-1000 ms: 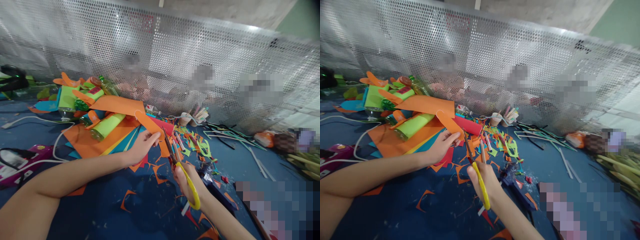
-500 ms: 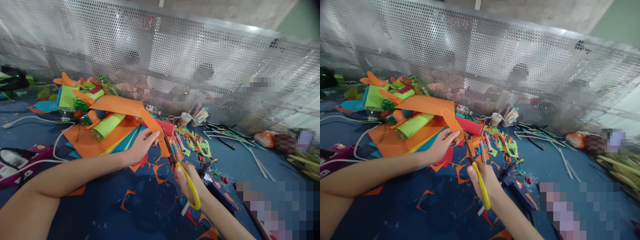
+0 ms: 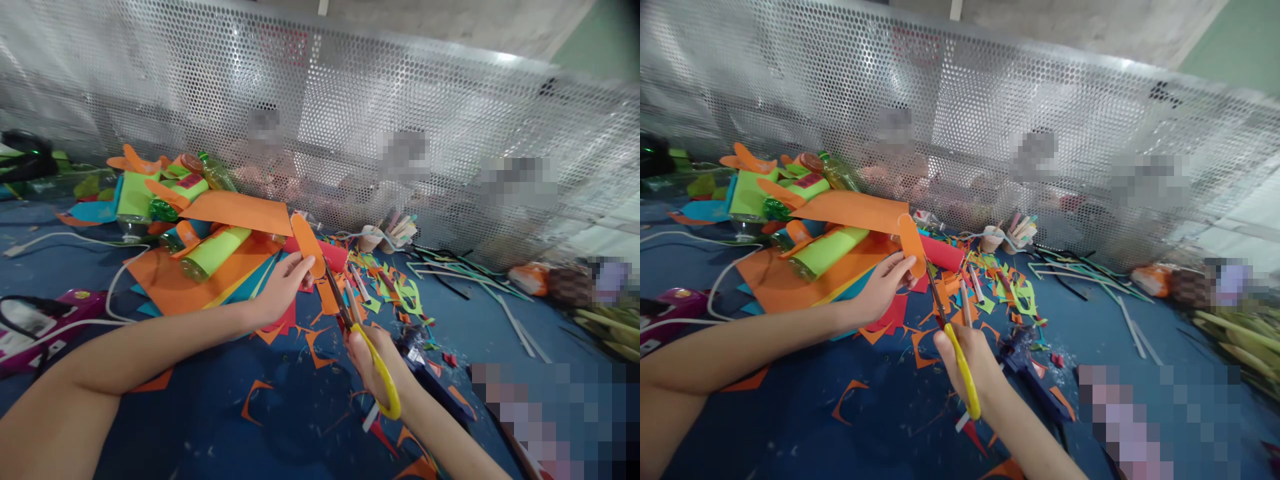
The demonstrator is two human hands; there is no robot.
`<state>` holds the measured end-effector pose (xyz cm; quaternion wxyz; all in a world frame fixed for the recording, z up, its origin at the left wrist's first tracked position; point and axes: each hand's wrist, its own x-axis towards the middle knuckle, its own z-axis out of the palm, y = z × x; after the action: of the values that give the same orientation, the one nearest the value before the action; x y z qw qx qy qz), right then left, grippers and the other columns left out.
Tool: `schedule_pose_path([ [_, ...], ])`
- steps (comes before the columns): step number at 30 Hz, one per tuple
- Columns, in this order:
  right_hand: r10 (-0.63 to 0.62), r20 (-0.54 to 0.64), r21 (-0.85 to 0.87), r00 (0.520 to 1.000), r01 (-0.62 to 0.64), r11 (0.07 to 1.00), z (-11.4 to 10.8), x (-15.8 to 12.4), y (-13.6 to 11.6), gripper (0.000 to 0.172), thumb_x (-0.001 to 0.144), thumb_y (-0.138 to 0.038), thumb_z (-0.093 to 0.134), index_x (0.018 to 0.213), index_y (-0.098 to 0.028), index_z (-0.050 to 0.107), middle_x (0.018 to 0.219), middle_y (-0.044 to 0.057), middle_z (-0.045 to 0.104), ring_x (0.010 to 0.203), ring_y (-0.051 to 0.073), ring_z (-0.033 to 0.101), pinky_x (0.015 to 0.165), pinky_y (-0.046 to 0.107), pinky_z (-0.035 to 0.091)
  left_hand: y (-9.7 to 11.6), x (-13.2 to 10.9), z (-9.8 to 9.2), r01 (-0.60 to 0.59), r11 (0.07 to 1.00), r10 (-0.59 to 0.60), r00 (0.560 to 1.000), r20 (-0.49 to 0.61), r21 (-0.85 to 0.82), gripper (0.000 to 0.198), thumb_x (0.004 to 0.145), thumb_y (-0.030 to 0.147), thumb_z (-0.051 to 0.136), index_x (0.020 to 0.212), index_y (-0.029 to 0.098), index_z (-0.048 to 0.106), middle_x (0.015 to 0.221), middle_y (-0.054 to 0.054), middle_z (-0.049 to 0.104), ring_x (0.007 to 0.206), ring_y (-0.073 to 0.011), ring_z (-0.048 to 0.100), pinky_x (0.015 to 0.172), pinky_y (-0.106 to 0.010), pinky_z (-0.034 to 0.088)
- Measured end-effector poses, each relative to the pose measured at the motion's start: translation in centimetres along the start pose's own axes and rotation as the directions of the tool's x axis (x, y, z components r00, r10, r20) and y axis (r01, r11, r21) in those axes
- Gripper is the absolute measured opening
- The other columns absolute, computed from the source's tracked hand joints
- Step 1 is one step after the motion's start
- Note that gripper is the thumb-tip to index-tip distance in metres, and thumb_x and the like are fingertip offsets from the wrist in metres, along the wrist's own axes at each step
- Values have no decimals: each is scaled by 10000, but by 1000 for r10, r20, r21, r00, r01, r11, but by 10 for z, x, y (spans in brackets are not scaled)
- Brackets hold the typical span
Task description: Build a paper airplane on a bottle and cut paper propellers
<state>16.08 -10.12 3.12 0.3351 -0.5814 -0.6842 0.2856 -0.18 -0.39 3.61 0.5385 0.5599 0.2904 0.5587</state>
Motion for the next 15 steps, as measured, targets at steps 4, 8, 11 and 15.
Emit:
schedule_pose_path([
  [4, 60, 57, 7, 997, -61, 998, -1, -2, 2, 489, 849, -596, 283, 553, -212, 345, 431, -37, 399, 345, 85, 390, 347, 203, 296, 0, 2, -1, -29, 998, 28, 999, 17, 56, 236, 855, 353, 491, 710, 168, 498, 584, 31, 458, 557, -84, 449, 555, -219, 353],
  [8, -38, 165, 11, 986, 37, 999, -2, 0, 6, 520, 875, -569, 222, 576, -200, 433, 531, 28, 557, 477, 139, 551, 499, 242, 424, 2, 1, -1, -51, 993, 45, 997, 58, 107, 254, 854, 358, 487, 687, 167, 485, 574, 30, 442, 544, -88, 423, 544, -228, 342],
  [11, -126, 162, -47, 979, 135, 990, -3, 1, 5, 548, 882, -565, 184, 595, -197, 470, 581, 49, 579, 532, 156, 559, 541, 260, 423, 6, -1, 1, -24, 990, 12, 996, 84, 139, 250, 853, 355, 480, 691, 165, 495, 570, 29, 440, 540, -92, 418, 543, -233, 342],
  [15, -146, 139, -139, 979, 165, 976, -5, 1, -2, 582, 873, -581, 131, 612, -194, 479, 580, 53, 560, 538, 166, 542, 540, 279, 404, 10, -7, 3, -36, 980, 13, 993, 119, 196, 249, 865, 344, 462, 708, 159, 517, 587, 25, 457, 565, -96, 436, 575, -240, 357],
])
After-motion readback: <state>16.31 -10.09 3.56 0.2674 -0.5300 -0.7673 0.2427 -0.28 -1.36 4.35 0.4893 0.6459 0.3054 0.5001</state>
